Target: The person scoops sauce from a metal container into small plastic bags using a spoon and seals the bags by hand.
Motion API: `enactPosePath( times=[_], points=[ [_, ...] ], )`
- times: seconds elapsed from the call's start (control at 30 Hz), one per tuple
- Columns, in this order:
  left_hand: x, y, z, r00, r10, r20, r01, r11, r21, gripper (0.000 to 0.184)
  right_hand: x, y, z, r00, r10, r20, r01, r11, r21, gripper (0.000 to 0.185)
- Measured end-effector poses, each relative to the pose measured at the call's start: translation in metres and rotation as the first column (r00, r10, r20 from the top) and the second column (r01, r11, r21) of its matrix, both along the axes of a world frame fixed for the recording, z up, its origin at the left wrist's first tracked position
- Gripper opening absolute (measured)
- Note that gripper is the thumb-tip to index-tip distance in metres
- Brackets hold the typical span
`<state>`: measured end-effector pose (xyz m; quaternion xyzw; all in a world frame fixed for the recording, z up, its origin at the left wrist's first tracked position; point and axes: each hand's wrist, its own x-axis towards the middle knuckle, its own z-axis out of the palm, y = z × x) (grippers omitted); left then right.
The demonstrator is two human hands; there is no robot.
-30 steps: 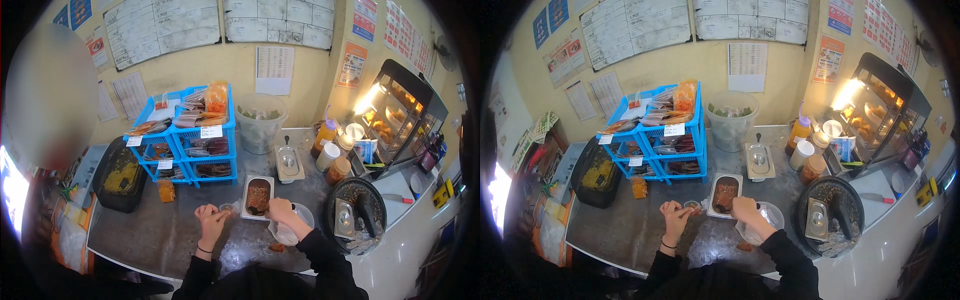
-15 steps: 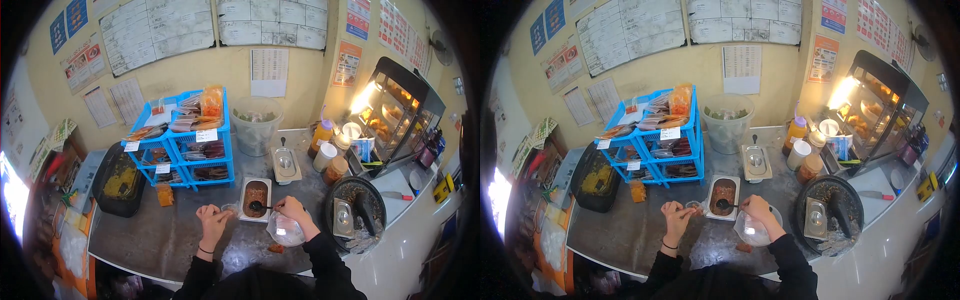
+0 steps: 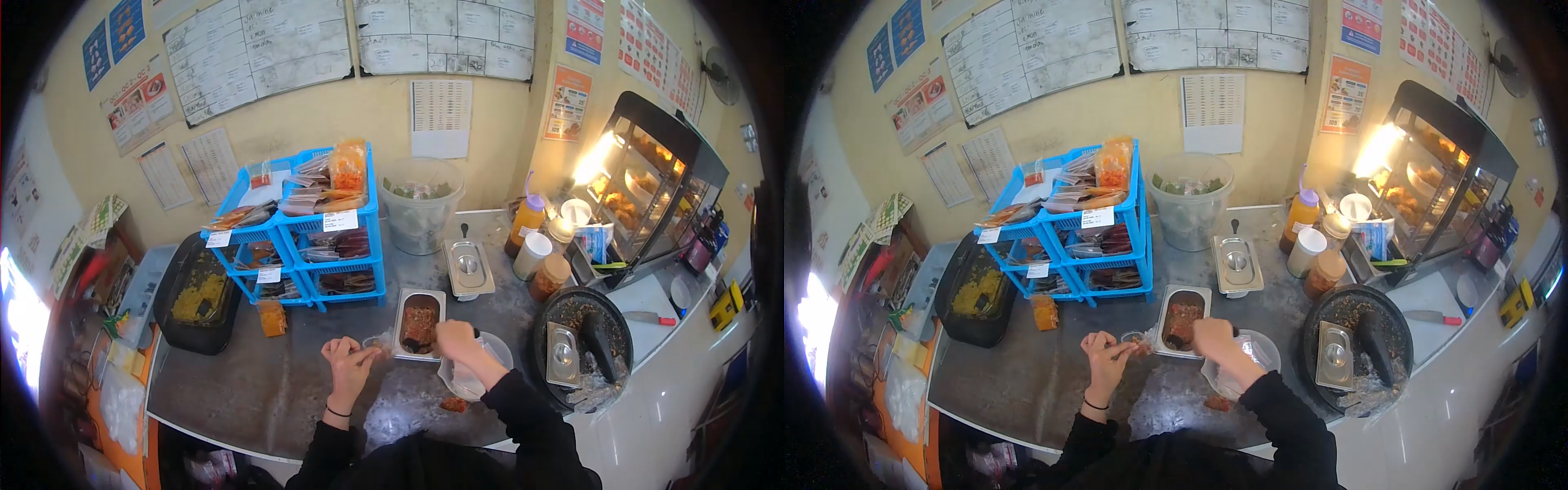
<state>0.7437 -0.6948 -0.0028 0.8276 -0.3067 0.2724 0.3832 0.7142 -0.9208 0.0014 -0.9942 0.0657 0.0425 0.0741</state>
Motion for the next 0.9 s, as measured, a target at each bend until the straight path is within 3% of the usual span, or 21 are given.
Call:
enactPosePath(
  times=[0.07, 0.17, 0.27, 0.5, 0.67, 0.8, 0.9],
  points=[
    [-0.001, 0.002, 0.000, 1.000, 0.004, -0.008, -0.004, 1.000, 0.003, 0.008, 0.001, -0.021, -0.010, 0.994, -0.113, 0.007, 0.111, 0.985, 0.131, 0.017],
    [-0.001, 0.001, 0.003, 1.000, -0.002, -0.009, 0.002, 1.000, 0.004, 0.009, -0.006, -0.041, -0.008, 0.993, -0.114, 0.012, 0.103, 0.935, 0.339, 0.019],
    [0.000, -0.003, 0.006, 1.000, -0.012, 0.001, 0.012, 1.000, 0.010, 0.010, -0.013, -0.048, -0.009, 0.983, -0.179, 0.050, 0.152, 0.929, 0.338, 0.022],
    [0.008, -0.024, 0.006, 0.991, -0.098, 0.089, 0.099, 0.995, -0.004, 0.013, -0.035, -0.047, 0.030, 0.946, -0.256, 0.197, 0.121, 0.847, 0.517, 0.021],
    [0.014, -0.038, -0.014, 0.976, -0.178, 0.125, 0.175, 0.984, 0.031, 0.011, -0.056, -0.022, 0.059, 0.878, -0.197, 0.435, -0.048, 0.870, 0.491, 0.013],
    [0.012, -0.041, -0.021, 0.972, -0.195, 0.133, 0.195, 0.981, 0.019, 0.013, -0.065, -0.009, 0.029, 0.788, -0.015, 0.616, -0.192, 0.944, 0.268, 0.010],
    [0.012, -0.041, -0.021, 0.968, -0.189, 0.162, 0.187, 0.982, 0.029, 0.018, -0.071, -0.004, 0.023, 0.740, 0.005, 0.673, -0.140, 0.979, 0.147, 0.009]
  ],
)
